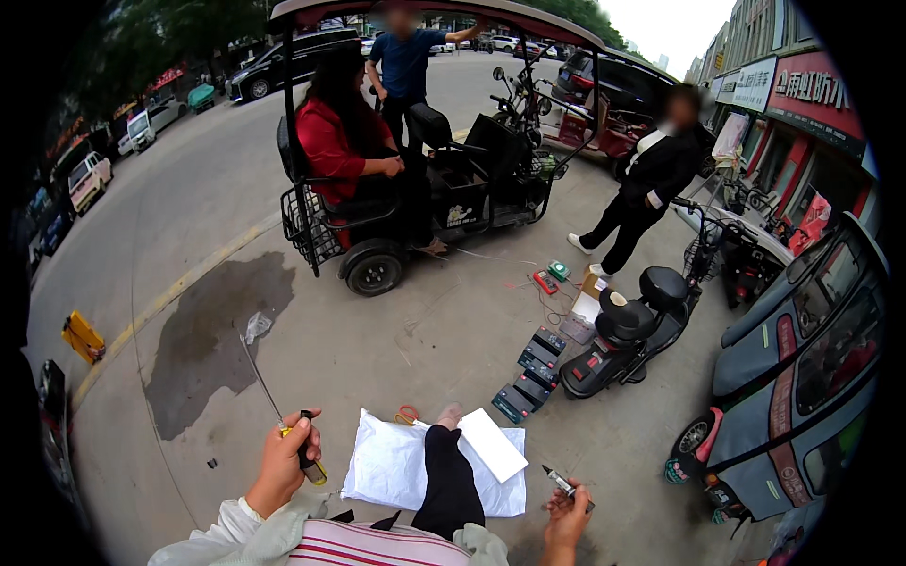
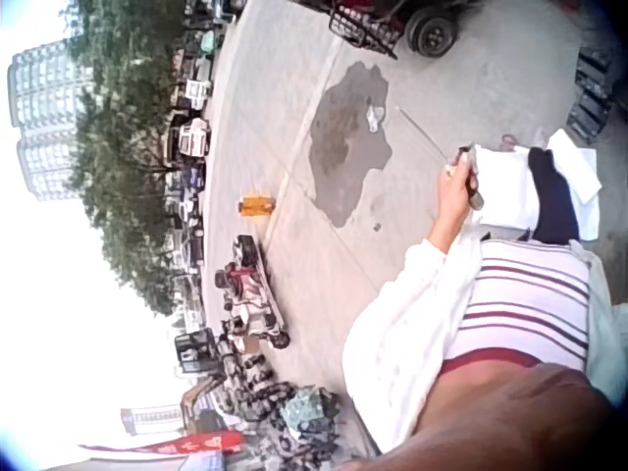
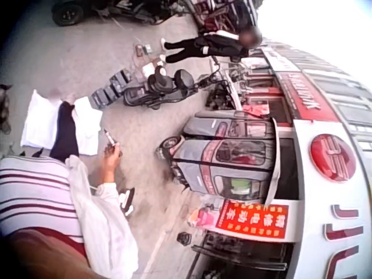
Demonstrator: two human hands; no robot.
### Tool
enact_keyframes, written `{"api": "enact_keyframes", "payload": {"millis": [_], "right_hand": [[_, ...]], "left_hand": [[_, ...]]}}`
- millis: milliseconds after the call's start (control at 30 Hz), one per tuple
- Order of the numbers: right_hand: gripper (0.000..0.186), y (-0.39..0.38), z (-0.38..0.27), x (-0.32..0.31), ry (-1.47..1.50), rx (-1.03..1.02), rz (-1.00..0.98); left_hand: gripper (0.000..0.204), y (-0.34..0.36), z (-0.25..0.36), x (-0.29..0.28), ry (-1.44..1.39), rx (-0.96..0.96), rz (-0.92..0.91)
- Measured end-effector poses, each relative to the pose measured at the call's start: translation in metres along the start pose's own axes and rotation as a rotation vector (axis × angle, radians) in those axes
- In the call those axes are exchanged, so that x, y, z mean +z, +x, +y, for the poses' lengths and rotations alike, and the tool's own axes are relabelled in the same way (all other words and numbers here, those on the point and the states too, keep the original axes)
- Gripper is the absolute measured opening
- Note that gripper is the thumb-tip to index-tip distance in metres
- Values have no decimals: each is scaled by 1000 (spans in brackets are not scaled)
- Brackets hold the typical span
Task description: The person works on the battery compartment of an electric vehicle, using a screwdriver to adjust connections and a multimeter to test the battery terminals. They also handle cardboard pieces and a red battery box within the compartment.
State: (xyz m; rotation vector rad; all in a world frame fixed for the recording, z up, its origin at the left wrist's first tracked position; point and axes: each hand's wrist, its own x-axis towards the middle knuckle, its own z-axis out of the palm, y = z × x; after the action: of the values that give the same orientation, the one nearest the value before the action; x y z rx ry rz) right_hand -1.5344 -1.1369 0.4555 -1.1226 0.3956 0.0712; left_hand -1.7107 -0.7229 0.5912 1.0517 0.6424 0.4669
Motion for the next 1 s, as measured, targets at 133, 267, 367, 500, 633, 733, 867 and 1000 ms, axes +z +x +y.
{"api": "enact_keyframes", "payload": {"millis": [133,267,367,500,633,733,867,1000], "right_hand": [[31,209,15,101,-87,-35,110],[23,427,13,294,-91,-107,-61],[28,530,-28,472,-75,-131,-280],[31,647,-52,650,-113,-117,-523],[33,788,-63,773,-128,-208,-603],[37,904,-66,849,-173,-255,-587],[34,1072,-40,934,-233,-258,-612],[29,1203,5,1025,-388,-196,-636]], "left_hand": [[39,222,21,81,86,116,-21],[37,418,32,126,64,108,78],[33,526,24,189,-83,-5,199],[31,651,27,238,-64,-51,250],[28,795,23,280,-126,-82,347],[27,926,2,304,-190,-222,409],[24,1096,-48,350,-241,-422,433],[16,1240,-83,400,-258,-521,492]]}}
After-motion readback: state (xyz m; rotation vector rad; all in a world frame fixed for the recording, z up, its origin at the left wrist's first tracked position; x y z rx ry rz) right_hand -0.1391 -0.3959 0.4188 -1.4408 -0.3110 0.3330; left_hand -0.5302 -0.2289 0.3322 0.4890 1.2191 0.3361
